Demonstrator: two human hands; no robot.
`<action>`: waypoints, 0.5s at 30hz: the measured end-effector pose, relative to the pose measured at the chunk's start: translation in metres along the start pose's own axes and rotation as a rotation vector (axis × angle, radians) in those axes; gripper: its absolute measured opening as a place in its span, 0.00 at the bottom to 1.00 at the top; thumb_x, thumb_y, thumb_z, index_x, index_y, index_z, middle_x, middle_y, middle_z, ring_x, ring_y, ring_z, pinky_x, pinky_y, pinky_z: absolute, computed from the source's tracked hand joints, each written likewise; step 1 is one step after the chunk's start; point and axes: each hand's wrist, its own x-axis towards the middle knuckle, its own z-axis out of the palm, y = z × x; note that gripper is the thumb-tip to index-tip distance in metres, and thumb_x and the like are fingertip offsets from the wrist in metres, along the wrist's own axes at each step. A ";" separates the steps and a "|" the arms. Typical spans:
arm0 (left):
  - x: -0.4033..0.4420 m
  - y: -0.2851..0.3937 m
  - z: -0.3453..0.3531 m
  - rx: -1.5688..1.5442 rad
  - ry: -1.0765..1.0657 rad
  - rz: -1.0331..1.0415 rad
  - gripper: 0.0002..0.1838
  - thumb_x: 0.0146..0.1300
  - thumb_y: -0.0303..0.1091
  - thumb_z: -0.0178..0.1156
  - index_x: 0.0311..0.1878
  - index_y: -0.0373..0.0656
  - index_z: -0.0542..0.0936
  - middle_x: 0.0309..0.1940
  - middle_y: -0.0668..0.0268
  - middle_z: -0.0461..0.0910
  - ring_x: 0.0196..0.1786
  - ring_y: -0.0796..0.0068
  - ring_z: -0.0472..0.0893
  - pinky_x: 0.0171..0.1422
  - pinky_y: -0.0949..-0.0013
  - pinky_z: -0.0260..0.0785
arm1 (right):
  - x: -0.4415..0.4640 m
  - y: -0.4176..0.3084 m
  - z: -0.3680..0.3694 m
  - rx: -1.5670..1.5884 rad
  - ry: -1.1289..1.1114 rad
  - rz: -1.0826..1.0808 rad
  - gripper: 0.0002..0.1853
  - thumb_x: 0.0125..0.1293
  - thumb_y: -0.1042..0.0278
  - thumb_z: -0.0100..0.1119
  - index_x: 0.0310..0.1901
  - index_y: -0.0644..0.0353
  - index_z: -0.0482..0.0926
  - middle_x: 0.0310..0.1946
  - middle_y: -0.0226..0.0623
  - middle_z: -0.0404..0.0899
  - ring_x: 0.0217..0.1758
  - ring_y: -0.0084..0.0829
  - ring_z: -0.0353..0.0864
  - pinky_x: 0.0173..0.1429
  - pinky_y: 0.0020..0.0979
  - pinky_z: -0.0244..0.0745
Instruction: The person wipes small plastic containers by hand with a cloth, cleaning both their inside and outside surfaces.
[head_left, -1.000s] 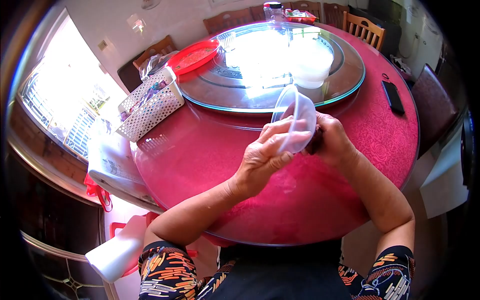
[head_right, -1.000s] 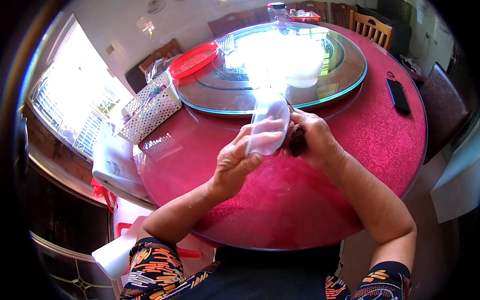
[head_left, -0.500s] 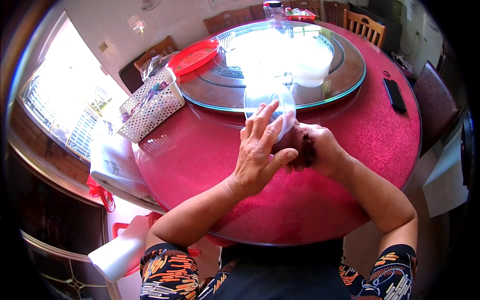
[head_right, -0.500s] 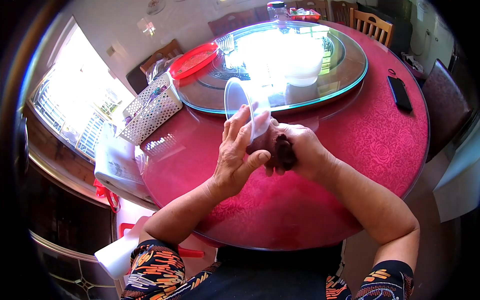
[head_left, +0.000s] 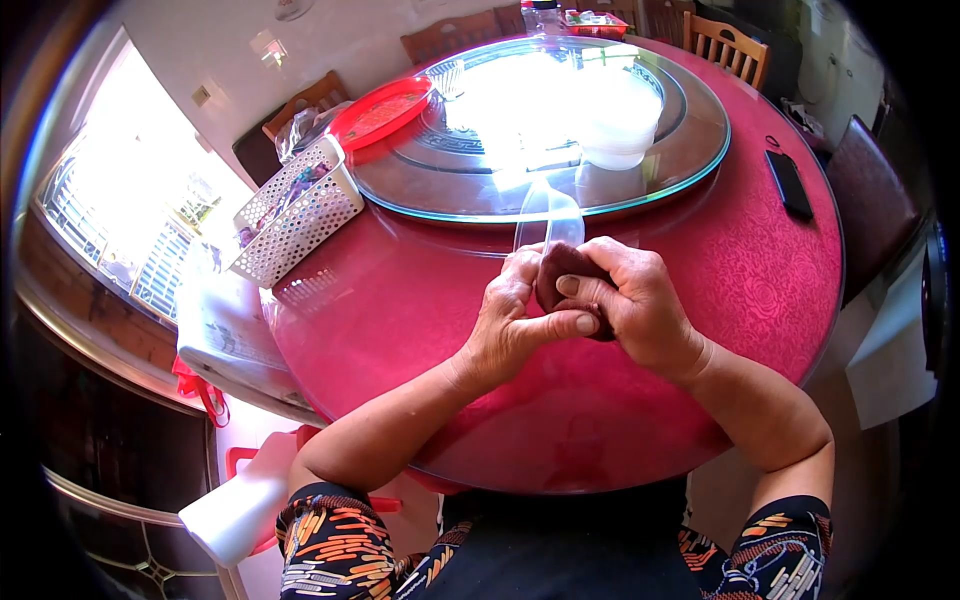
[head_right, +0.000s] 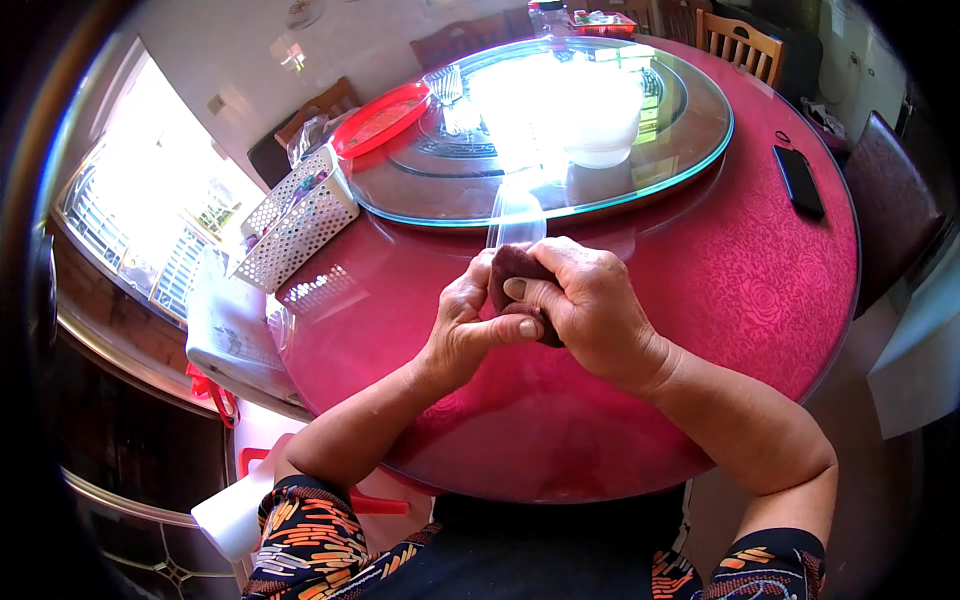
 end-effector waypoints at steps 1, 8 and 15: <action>0.000 0.000 0.000 -0.014 0.001 -0.020 0.39 0.54 0.46 0.79 0.66 0.40 0.73 0.55 0.64 0.76 0.61 0.71 0.73 0.69 0.63 0.66 | 0.000 0.000 0.000 -0.085 0.014 -0.066 0.09 0.69 0.71 0.64 0.46 0.66 0.83 0.36 0.46 0.84 0.37 0.38 0.85 0.43 0.37 0.79; 0.001 0.007 -0.003 0.153 0.030 0.059 0.34 0.63 0.56 0.70 0.61 0.38 0.77 0.52 0.61 0.78 0.60 0.67 0.73 0.68 0.60 0.66 | 0.000 -0.002 -0.001 -0.123 0.055 -0.133 0.06 0.67 0.74 0.64 0.43 0.66 0.83 0.33 0.43 0.82 0.33 0.37 0.83 0.39 0.36 0.78; 0.005 0.003 -0.008 0.301 0.045 0.165 0.33 0.71 0.64 0.55 0.33 0.36 0.78 0.35 0.53 0.80 0.49 0.51 0.75 0.59 0.51 0.65 | 0.007 -0.006 -0.010 0.064 0.097 0.006 0.05 0.68 0.74 0.64 0.41 0.66 0.83 0.28 0.36 0.81 0.30 0.23 0.79 0.35 0.28 0.75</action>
